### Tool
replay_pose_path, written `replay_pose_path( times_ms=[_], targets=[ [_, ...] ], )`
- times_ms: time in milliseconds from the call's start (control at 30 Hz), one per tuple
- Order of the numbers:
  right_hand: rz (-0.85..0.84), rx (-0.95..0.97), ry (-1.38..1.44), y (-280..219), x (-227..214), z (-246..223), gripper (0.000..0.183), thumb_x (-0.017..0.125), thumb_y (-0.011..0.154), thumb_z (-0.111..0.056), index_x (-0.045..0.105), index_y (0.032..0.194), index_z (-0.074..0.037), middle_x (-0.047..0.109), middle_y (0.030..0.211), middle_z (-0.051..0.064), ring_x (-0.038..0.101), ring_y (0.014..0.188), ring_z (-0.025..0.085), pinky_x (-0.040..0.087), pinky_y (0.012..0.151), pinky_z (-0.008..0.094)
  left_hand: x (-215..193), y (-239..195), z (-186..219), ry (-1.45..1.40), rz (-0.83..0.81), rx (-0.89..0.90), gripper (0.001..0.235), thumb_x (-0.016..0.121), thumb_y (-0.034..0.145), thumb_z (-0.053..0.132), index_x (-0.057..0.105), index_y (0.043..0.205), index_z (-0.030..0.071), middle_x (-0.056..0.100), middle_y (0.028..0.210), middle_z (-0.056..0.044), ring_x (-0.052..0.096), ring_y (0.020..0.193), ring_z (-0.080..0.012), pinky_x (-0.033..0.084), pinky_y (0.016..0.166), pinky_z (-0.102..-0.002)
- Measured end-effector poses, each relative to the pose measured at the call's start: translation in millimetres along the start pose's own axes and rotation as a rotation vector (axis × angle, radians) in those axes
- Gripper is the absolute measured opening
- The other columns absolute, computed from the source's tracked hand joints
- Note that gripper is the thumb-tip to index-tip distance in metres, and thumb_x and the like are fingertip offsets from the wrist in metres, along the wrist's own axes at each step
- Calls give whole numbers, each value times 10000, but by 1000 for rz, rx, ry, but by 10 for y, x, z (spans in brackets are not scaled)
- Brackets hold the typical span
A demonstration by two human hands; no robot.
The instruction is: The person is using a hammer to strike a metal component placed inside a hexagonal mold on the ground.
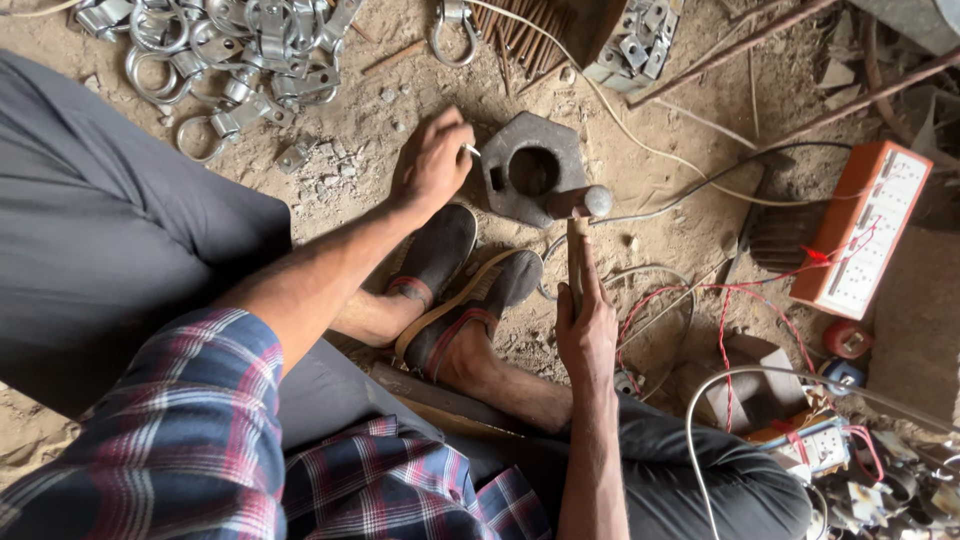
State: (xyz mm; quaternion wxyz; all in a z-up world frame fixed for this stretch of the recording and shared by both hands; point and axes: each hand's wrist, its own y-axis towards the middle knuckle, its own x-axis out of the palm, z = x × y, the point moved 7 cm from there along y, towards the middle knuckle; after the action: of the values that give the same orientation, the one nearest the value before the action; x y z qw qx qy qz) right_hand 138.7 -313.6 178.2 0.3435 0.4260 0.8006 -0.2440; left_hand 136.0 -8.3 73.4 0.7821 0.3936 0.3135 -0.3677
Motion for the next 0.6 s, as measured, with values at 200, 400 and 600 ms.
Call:
replay_pose_path(
  times_ms=[200, 400, 600],
  targets=[
    [58, -87, -30, -5, -10, 23, 625, 559, 1051, -146, 345, 1635, -198, 741, 879, 145, 550, 501, 128, 513, 429, 327, -411, 439, 424, 4, 145, 123, 194, 792, 870, 9, 635, 794, 94, 590, 899, -27, 569, 818, -167, 526, 737, -340],
    [22, -70, 23, 11, 66, 69, 604, 564, 1047, -132, 343, 1607, -184, 750, 952, 165, 517, 410, 109, 507, 344, 293, -53, 553, 464, -347, -49, -219, 222, 718, 941, 48, 595, 762, 95, 597, 806, -46, 569, 769, -182, 503, 678, -340],
    [23, -30, 9, -10, -9, 75, 623, 575, 1060, -141, 333, 1631, -191, 760, 891, 172, 549, 457, 191, 511, 414, 357, 523, 352, 598, -383, 100, 66, 162, 750, 914, -40, 642, 841, 57, 601, 975, -68, 567, 860, -182, 533, 704, -303]
  ],
)
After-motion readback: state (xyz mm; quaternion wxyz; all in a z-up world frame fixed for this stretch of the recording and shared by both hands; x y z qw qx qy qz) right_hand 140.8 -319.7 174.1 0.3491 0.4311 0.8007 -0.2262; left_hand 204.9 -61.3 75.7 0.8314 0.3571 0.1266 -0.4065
